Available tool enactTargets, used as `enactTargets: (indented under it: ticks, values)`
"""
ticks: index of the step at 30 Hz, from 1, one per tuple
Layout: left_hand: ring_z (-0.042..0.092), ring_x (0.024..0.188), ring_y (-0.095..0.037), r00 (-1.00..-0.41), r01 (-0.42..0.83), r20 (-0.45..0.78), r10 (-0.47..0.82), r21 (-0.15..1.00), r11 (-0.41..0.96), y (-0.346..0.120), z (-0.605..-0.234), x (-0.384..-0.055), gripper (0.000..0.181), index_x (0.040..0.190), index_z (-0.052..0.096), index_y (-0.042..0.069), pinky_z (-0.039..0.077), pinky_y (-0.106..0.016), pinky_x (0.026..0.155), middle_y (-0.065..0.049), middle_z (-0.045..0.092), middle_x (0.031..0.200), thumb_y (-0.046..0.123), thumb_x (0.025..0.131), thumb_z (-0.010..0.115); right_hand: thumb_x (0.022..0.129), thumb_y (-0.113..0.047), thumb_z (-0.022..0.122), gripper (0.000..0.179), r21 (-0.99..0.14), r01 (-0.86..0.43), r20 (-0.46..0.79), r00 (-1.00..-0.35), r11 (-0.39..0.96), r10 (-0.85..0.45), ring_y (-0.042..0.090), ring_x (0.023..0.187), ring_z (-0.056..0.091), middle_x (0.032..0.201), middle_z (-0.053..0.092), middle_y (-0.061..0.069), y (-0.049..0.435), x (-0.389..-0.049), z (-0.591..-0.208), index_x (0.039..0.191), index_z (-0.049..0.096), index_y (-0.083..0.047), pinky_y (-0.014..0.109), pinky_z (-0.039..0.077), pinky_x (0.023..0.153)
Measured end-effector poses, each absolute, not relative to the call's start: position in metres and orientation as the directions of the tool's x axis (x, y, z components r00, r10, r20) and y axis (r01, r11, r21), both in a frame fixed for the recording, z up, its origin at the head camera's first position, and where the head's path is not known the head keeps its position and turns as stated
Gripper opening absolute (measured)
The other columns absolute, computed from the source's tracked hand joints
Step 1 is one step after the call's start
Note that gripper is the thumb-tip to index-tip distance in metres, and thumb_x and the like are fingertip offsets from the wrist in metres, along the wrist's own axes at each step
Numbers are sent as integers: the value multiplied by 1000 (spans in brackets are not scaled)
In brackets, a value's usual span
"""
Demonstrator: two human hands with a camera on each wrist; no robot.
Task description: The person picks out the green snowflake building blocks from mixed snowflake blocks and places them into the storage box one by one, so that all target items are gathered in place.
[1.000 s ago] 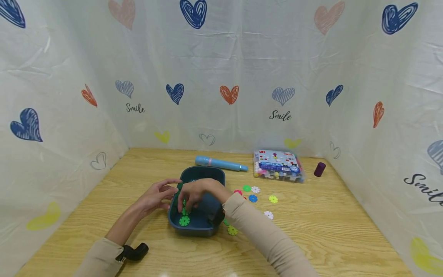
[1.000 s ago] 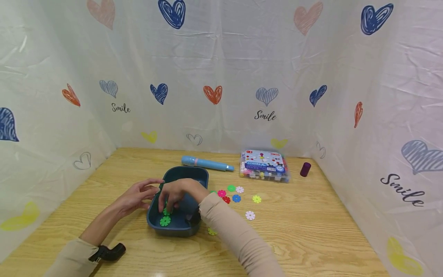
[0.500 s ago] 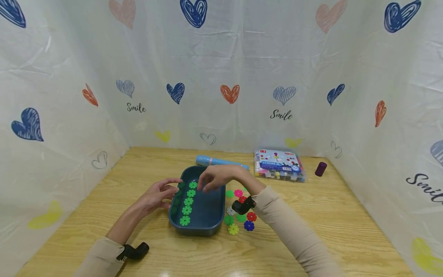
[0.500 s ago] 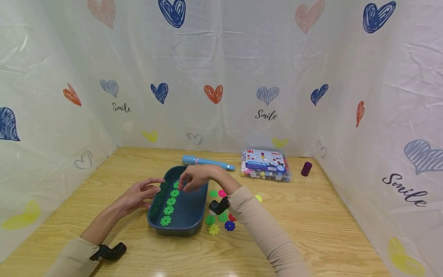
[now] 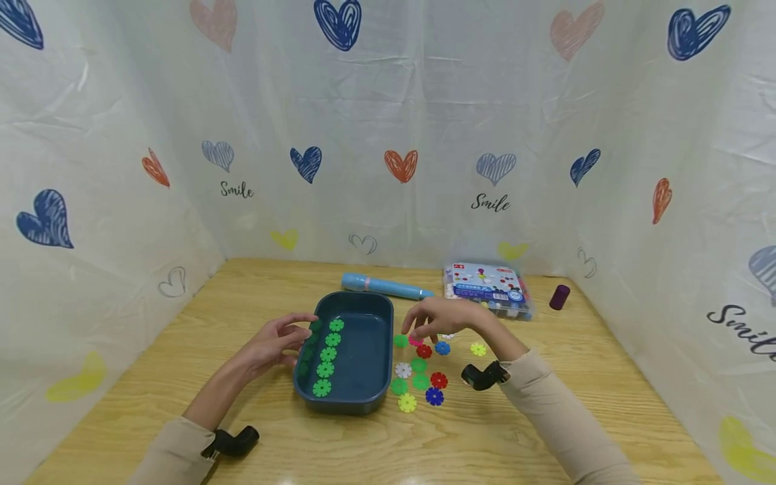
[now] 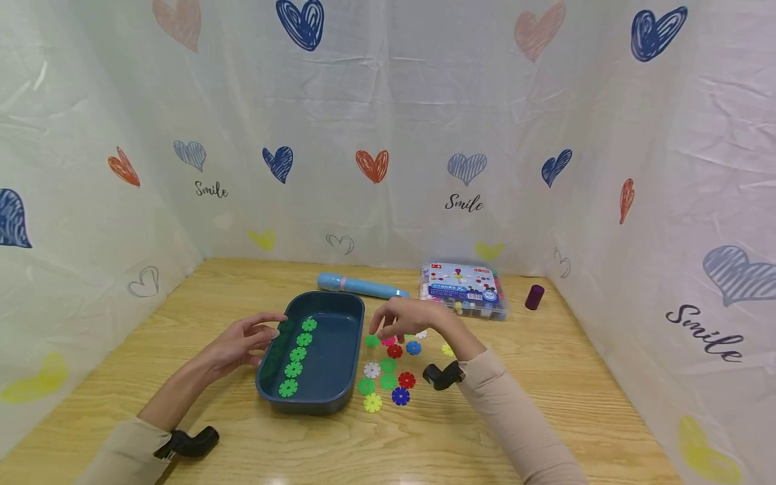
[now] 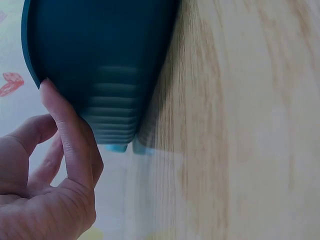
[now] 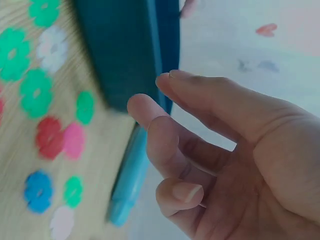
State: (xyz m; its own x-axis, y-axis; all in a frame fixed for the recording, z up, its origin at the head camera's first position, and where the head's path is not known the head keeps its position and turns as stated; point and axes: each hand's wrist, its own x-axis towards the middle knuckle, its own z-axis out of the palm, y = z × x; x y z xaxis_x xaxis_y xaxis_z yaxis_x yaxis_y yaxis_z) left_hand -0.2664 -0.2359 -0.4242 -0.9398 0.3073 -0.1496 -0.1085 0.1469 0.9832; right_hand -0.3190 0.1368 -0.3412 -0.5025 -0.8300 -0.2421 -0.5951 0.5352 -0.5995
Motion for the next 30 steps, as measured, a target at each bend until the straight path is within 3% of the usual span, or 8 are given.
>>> enactTargets:
  ticks: [3, 6, 13, 20, 24, 30]
  values:
    - [68, 92, -21, -939, -109, -148, 312, 984, 139, -236, -424, -266, 55, 145, 41, 8, 60, -31, 65, -14, 63, 120, 26, 97, 62, 101, -14, 55, 27, -597, -574, -226, -550, 561, -804, 37, 78, 69, 114, 68, 21, 152, -322, -352, 124, 63, -2, 46, 57, 76]
    - [68, 90, -20, -937, -114, -150, 315, 985, 132, -236, -425, -265, 56, 146, 40, 8, 59, -30, 65, -14, 63, 119, 26, 97, 62, 100, -13, 55, 27, -588, -564, -184, -604, 579, -775, 40, 80, 68, 111, 68, 19, 164, -326, -363, 123, 62, 1, 46, 57, 75]
    - [68, 90, -20, -938, -109, -146, 316, 985, 131, -237, -426, -265, 55, 145, 41, 8, 59, -28, 63, -13, 64, 117, 26, 98, 62, 96, -8, 60, 28, -609, -538, -86, -685, 583, -723, 37, 75, 67, 103, 68, 20, 182, -335, -385, 121, 61, 5, 49, 57, 70]
    - [67, 88, -19, -938, -100, -137, 319, 987, 128, -237, -427, -265, 56, 146, 40, 7, 59, -28, 62, -10, 64, 113, 25, 98, 62, 92, -7, 66, 28, -566, -534, -37, -745, 629, -666, 26, 87, 66, 106, 68, 19, 181, -346, -405, 118, 64, 2, 25, 54, 68]
    - [67, 87, -19, -937, -101, -136, 322, 987, 123, -237, -426, -264, 56, 146, 40, 7, 59, -29, 63, -11, 64, 113, 25, 98, 62, 90, -8, 69, 28, -547, -511, -50, -771, 663, -635, 25, 95, 64, 107, 68, 16, 178, -349, -411, 117, 65, 0, 26, 54, 73]
    - [67, 86, -19, -937, -99, -136, 321, 987, 127, -236, -424, -264, 56, 146, 39, 6, 59, -28, 62, -11, 63, 112, 24, 98, 61, 88, -9, 72, 27, -529, -468, -80, -803, 708, -591, 21, 92, 63, 102, 69, 10, 173, -351, -413, 114, 68, -3, 33, 54, 80]
